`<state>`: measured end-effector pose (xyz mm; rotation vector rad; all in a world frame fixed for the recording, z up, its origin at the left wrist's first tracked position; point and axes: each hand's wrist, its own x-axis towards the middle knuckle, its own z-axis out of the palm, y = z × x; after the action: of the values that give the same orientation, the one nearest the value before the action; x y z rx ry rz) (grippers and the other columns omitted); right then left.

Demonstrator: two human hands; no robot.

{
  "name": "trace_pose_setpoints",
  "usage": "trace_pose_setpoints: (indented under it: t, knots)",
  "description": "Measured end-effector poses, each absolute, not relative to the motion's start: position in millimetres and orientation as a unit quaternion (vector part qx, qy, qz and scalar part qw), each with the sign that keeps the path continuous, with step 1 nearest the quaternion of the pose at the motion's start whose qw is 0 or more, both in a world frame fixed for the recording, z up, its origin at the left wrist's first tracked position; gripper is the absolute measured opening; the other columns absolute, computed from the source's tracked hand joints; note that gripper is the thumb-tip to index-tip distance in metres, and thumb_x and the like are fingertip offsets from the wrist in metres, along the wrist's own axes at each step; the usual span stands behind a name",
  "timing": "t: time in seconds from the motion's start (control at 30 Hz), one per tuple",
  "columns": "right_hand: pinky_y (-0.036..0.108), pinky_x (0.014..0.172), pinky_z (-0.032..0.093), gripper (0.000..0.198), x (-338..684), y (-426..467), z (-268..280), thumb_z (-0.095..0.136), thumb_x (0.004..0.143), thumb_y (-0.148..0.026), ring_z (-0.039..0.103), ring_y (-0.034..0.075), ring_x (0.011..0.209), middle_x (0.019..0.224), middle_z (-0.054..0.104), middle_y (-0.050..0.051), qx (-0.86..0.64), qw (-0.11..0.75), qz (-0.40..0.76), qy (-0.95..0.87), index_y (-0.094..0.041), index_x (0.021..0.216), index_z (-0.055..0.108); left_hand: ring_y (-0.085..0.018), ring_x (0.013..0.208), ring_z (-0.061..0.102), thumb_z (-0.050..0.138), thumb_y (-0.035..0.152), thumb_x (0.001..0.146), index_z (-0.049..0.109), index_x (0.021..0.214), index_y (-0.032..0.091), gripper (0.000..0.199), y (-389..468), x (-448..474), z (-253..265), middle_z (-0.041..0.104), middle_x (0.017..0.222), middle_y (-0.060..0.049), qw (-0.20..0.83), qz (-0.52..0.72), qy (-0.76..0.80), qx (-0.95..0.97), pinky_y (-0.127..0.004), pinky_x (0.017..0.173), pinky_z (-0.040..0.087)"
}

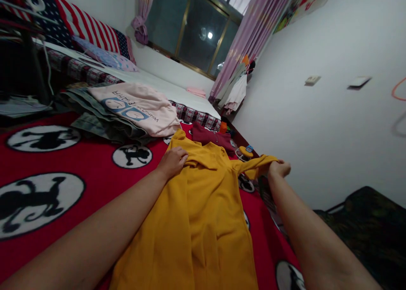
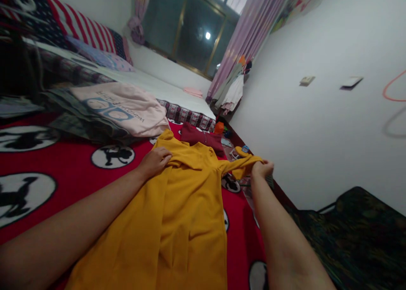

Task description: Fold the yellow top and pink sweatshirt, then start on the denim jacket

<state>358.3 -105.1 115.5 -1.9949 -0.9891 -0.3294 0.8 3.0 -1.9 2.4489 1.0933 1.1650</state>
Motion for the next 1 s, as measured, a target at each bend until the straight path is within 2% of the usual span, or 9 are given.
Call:
trace_pose_setpoints:
  t: [0.07, 0.13, 0.23, 0.33, 0.43, 0.6, 0.77, 0.87, 1.0]
  knots:
    - [0.029, 0.074, 0.054, 0.037, 334, -90, 126, 0.036, 0.080, -0.008, 0.066, 0.022, 0.096, 0.108, 0.065, 0.019, -0.788, 0.473, -0.163, -0.359, -0.009, 0.112, 0.054, -0.023, 0.093, 0.061, 0.043, 0.026, 0.092, 0.068, 0.093, 0.015, 0.027, 2, 0, 0, 0.066, 0.096, -0.010, 0.129, 0.416, 0.370, 0.821, -0.038, 0.087, 0.049]
    - [0.023, 0.082, 0.052, 0.033, 296, -80, 134, 0.044, 0.082, -0.012, 0.063, 0.016, 0.105, 0.124, 0.060, 0.012, -0.741, 0.506, -0.165, -0.409, -0.015, 0.114, 0.053, -0.024, 0.102, 0.059, 0.042, 0.028, 0.093, 0.063, 0.108, 0.015, 0.029, 1, -3, 4, 0.064, 0.109, -0.012, 0.135, 0.485, 0.382, 0.775, -0.040, 0.094, 0.047]
    - [0.026, 0.083, 0.054, 0.039, 229, -87, 143, 0.063, 0.078, -0.021, 0.062, 0.017, 0.107, 0.140, 0.049, 0.008, -0.533, 0.515, -0.008, -0.671, -0.023, 0.116, 0.057, -0.026, 0.126, 0.047, 0.038, 0.032, 0.096, 0.042, 0.136, 0.015, 0.044, -1, -12, 8, 0.049, 0.136, -0.017, 0.085, 0.619, 0.418, 0.660, -0.042, 0.108, 0.036]
    - [0.029, 0.081, 0.056, 0.033, 182, -118, 139, 0.066, 0.080, -0.028, 0.066, 0.016, 0.097, 0.138, 0.053, 0.007, -0.454, 0.478, 0.117, -0.743, -0.024, 0.113, 0.061, -0.028, 0.143, 0.027, 0.034, 0.037, 0.098, 0.023, 0.148, 0.016, 0.055, -3, -22, 10, 0.027, 0.152, -0.018, 0.038, 0.678, 0.423, 0.600, -0.045, 0.116, 0.024]
    - [0.030, 0.079, 0.056, 0.018, 176, -152, 118, 0.062, 0.084, -0.030, 0.067, 0.016, 0.088, 0.121, 0.064, 0.008, -0.494, 0.456, 0.125, -0.730, -0.021, 0.100, 0.065, -0.030, 0.147, 0.016, 0.036, 0.042, 0.097, 0.018, 0.149, 0.015, 0.062, -3, -26, 11, 0.018, 0.156, -0.019, 0.031, 0.673, 0.447, 0.589, -0.048, 0.119, 0.016]
    - [0.033, 0.081, 0.054, 0.015, 218, -187, 74, 0.058, 0.086, -0.026, 0.063, 0.021, 0.103, 0.110, 0.066, 0.008, -0.616, 0.319, 0.035, -0.720, -0.021, 0.097, 0.066, -0.032, 0.140, 0.029, 0.057, 0.042, 0.086, 0.042, 0.139, 0.018, 0.060, -11, -20, 17, 0.034, 0.150, -0.016, 0.014, 0.578, 0.488, 0.654, -0.047, 0.114, 0.025]
    - [0.036, 0.086, 0.051, 0.035, 242, -205, 50, 0.061, 0.081, -0.029, 0.065, 0.022, 0.096, 0.114, 0.065, 0.010, -0.716, 0.220, 0.037, -0.661, -0.018, 0.114, 0.060, -0.032, 0.129, 0.042, 0.061, 0.050, 0.084, 0.063, 0.117, 0.021, 0.044, -16, -12, 16, 0.057, 0.131, -0.012, 0.013, 0.466, 0.438, 0.769, -0.046, 0.108, 0.030]
    - [0.037, 0.090, 0.049, 0.038, 240, -207, 43, 0.062, 0.081, -0.030, 0.064, 0.023, 0.102, 0.116, 0.066, 0.011, -0.735, 0.203, 0.054, -0.644, -0.019, 0.117, 0.059, -0.029, 0.114, 0.053, 0.061, 0.058, 0.081, 0.068, 0.111, 0.022, 0.047, -15, -10, 12, 0.066, 0.115, -0.010, 0.035, 0.387, 0.370, 0.844, -0.043, 0.101, 0.036]
    - [0.038, 0.090, 0.047, 0.044, 229, -205, 39, 0.063, 0.080, -0.029, 0.062, 0.026, 0.107, 0.122, 0.064, 0.012, -0.752, 0.169, 0.043, -0.636, -0.020, 0.123, 0.056, -0.031, 0.114, 0.054, 0.066, 0.059, 0.074, 0.066, 0.119, 0.025, 0.056, -11, -13, 9, 0.065, 0.117, -0.009, 0.016, 0.350, 0.374, 0.859, -0.044, 0.099, 0.038]
